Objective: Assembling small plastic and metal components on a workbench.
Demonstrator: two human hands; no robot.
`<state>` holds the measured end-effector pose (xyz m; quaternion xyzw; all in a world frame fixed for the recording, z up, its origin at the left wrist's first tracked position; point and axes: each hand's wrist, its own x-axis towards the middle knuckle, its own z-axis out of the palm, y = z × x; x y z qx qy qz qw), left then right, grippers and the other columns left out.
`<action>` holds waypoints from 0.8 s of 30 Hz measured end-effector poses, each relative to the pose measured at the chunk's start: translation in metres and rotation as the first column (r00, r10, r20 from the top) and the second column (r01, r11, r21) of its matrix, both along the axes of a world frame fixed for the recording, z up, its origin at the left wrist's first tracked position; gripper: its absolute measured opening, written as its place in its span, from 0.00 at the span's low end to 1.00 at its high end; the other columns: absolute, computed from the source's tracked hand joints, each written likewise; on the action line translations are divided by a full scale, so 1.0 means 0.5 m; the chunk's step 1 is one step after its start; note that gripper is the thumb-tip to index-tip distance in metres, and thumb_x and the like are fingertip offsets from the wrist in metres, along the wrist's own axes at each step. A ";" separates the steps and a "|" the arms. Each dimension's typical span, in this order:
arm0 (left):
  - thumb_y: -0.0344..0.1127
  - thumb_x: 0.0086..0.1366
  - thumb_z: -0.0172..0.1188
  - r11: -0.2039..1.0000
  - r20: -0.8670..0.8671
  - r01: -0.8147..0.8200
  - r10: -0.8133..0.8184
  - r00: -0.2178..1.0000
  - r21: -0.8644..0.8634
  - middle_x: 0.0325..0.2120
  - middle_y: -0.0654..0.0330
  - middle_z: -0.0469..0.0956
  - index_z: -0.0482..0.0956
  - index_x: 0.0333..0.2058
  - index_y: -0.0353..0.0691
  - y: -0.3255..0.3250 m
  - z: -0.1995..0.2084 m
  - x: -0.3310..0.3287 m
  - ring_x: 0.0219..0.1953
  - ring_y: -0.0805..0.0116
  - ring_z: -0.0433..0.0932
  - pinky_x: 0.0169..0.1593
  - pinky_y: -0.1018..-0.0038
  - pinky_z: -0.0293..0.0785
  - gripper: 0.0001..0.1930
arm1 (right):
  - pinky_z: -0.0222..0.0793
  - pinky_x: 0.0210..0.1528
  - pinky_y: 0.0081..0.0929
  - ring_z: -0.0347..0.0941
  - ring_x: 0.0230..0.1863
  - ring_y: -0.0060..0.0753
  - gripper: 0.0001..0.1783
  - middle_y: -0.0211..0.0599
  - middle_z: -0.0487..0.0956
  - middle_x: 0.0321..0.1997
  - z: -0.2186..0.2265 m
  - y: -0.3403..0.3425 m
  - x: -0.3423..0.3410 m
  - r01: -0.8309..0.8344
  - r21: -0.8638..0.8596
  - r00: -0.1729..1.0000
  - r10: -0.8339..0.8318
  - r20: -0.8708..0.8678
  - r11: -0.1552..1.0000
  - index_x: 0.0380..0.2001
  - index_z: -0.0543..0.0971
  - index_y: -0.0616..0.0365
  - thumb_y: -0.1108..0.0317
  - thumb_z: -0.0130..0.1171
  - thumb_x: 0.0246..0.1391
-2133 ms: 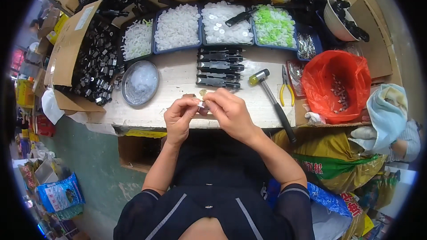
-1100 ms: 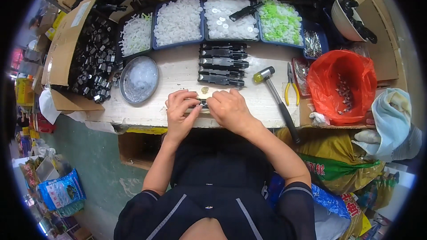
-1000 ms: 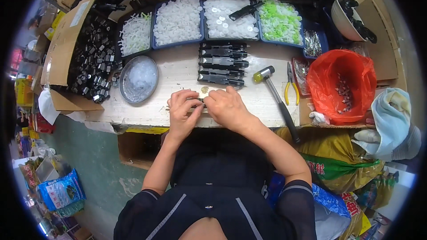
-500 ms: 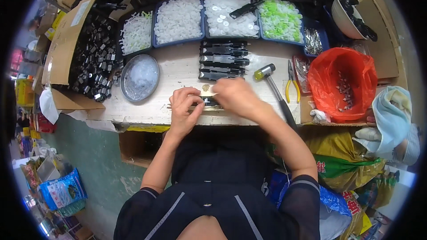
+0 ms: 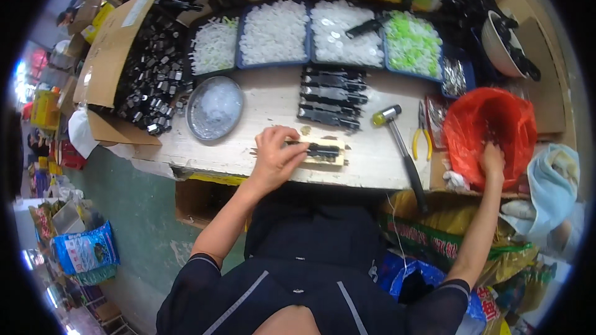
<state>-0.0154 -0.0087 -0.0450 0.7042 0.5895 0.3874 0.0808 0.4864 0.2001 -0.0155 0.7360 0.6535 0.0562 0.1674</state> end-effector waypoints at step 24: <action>0.29 0.52 0.64 0.891 0.475 -0.381 0.454 0.754 -0.247 0.20 0.64 0.76 0.79 0.36 0.36 0.245 0.084 -0.417 0.21 0.74 0.74 0.21 0.80 0.67 0.11 | 0.65 0.46 0.50 0.69 0.46 0.62 0.18 0.63 0.74 0.40 -0.027 0.069 0.002 -0.021 0.079 0.956 0.043 -0.289 0.997 0.47 0.72 0.57 0.67 0.48 0.52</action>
